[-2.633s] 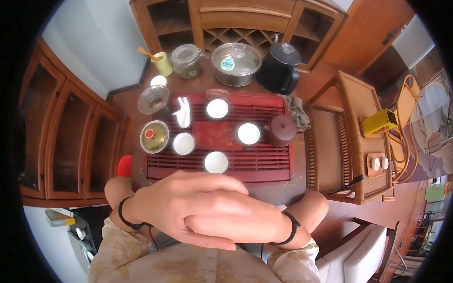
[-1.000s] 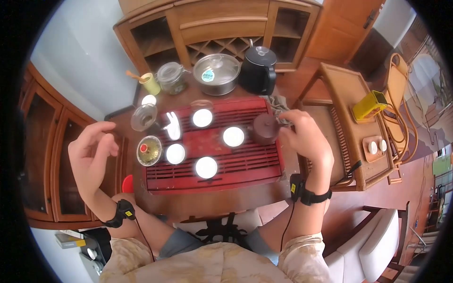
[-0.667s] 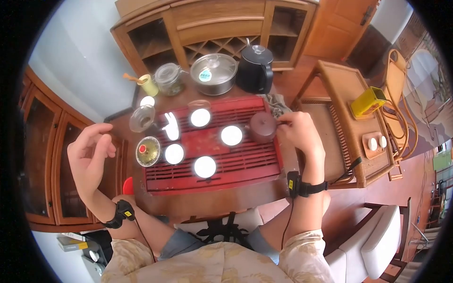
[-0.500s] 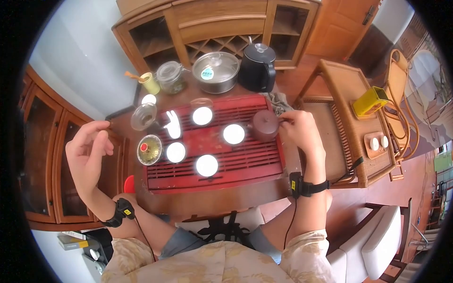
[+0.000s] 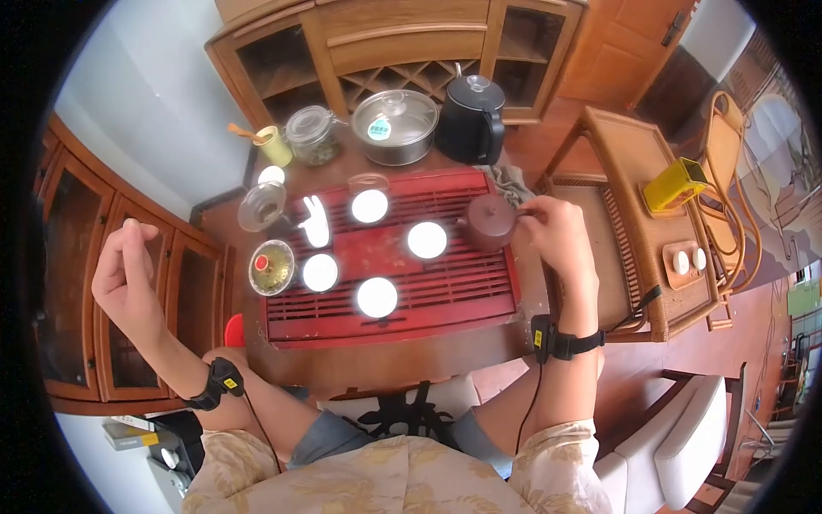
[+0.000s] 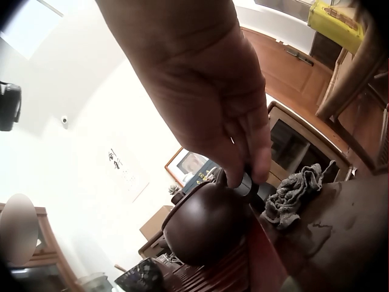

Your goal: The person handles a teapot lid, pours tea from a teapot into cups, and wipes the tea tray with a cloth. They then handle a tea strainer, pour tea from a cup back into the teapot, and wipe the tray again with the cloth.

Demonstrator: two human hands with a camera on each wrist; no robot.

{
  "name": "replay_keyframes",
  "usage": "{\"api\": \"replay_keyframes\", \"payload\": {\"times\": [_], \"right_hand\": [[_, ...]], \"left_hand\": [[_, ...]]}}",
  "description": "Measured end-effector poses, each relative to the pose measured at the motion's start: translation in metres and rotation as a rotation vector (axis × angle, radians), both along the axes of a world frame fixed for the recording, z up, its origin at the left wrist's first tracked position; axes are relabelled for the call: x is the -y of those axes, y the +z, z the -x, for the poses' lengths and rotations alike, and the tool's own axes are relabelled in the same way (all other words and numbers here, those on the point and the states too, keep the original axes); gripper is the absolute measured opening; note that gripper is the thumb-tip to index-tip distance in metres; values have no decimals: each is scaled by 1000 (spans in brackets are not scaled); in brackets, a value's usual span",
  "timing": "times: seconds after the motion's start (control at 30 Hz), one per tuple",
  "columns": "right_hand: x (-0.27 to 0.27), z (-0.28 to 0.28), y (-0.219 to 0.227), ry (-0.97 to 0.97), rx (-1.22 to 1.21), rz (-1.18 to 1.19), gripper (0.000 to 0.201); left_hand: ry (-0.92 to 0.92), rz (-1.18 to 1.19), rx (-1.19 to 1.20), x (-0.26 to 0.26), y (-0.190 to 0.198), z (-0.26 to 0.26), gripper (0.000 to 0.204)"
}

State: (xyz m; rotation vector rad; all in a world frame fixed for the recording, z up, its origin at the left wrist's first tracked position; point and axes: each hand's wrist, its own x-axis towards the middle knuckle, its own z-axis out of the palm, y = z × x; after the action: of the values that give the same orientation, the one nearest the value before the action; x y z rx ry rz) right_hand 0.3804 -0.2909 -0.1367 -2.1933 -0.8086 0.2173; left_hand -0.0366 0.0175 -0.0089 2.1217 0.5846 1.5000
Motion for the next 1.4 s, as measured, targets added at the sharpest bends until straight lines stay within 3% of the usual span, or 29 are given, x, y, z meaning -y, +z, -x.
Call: {"api": "replay_keyframes", "payload": {"times": [0.67, 0.77, 0.87, 1.0, 1.13, 1.4], "right_hand": [[-11, 9, -1, 28, -12, 18, 29], [-5, 12, 4, 102, 82, 36, 33], [-8, 11, 11, 110, 260, -106, 35], [-27, 38, 27, 275, 456, -353, 38], [-46, 64, 21, 491, 352, -218, 66], [-62, 78, 3, 600, 466, -91, 74]], "left_hand": [[-2, -24, 2, 2, 0, -1, 18], [10, -23, 11, 3, 0, -1, 17], [-5, -37, 15, 1, 0, 1, 17], [10, -11, 15, 3, 0, -1, 17], [-9, -9, 3, 4, -2, -5, 17], [-26, -26, -12, 5, -3, -6, 15]]}}
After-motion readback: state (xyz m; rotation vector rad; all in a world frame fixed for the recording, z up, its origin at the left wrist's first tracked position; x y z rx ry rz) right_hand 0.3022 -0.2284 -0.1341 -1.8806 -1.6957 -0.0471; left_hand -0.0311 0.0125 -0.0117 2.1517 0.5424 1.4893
